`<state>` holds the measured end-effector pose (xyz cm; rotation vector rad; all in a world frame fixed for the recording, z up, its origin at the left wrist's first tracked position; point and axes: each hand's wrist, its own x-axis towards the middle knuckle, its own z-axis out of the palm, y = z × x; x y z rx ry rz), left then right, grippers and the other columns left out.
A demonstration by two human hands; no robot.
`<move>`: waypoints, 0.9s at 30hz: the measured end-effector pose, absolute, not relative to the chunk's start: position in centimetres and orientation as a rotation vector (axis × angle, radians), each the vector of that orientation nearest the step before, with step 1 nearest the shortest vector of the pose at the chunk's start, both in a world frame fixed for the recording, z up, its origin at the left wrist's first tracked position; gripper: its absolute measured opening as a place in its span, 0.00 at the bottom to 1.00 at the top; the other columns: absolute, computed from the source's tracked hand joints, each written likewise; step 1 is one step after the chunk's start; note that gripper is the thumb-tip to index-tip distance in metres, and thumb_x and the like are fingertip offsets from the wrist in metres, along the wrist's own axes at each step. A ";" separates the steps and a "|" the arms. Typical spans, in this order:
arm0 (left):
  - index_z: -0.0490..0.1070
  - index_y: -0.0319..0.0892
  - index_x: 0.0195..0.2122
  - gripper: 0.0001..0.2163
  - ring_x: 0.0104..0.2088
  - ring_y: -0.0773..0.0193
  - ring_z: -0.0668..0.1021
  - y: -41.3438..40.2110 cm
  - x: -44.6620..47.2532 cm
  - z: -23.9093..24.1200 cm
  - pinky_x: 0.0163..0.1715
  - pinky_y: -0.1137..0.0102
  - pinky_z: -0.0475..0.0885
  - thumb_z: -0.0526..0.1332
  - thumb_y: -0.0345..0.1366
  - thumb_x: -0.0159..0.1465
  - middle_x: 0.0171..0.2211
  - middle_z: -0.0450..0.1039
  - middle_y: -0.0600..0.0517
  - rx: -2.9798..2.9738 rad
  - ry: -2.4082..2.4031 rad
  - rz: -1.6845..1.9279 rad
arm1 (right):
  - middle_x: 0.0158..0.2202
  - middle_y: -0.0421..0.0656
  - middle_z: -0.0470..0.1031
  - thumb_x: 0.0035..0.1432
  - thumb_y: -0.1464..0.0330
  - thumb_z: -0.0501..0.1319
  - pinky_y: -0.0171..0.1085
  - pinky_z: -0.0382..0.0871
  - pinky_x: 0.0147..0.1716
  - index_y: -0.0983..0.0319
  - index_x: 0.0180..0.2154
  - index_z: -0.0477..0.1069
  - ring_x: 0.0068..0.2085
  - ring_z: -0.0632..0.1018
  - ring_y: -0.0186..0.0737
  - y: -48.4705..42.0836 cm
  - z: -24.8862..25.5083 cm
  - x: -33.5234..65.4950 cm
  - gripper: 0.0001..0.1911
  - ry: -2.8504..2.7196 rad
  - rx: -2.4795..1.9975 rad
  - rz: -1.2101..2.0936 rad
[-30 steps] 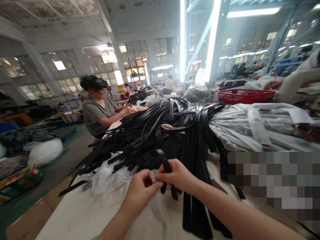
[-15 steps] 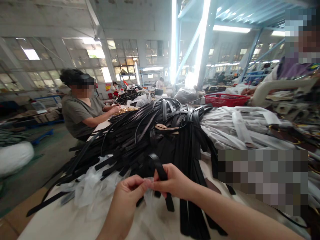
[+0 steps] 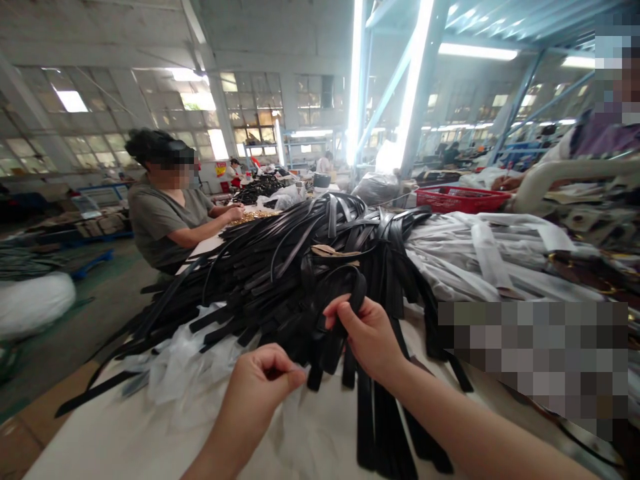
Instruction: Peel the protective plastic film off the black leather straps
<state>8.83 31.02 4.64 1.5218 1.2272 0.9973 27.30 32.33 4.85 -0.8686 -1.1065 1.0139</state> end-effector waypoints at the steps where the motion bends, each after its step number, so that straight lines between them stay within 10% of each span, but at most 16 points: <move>1: 0.68 0.40 0.16 0.10 0.22 0.68 0.65 31.0 8.9 4.6 0.24 0.73 0.58 0.67 0.37 0.47 0.19 0.63 0.57 1.526 1.241 0.972 | 0.22 0.39 0.73 0.55 0.53 0.63 0.29 0.64 0.14 0.63 0.29 0.73 0.18 0.70 0.30 32.1 4.9 27.2 0.19 -1.141 -0.900 0.949; 27: 0.76 0.40 0.21 0.02 0.29 0.61 0.74 30.0 9.5 5.4 0.30 0.70 0.65 0.66 0.32 0.48 0.24 0.74 0.53 1.740 1.285 0.629 | 0.22 0.39 0.74 0.58 0.65 0.62 0.31 0.65 0.27 0.62 0.25 0.74 0.25 0.74 0.32 31.0 5.2 27.4 0.12 -1.641 -0.822 0.437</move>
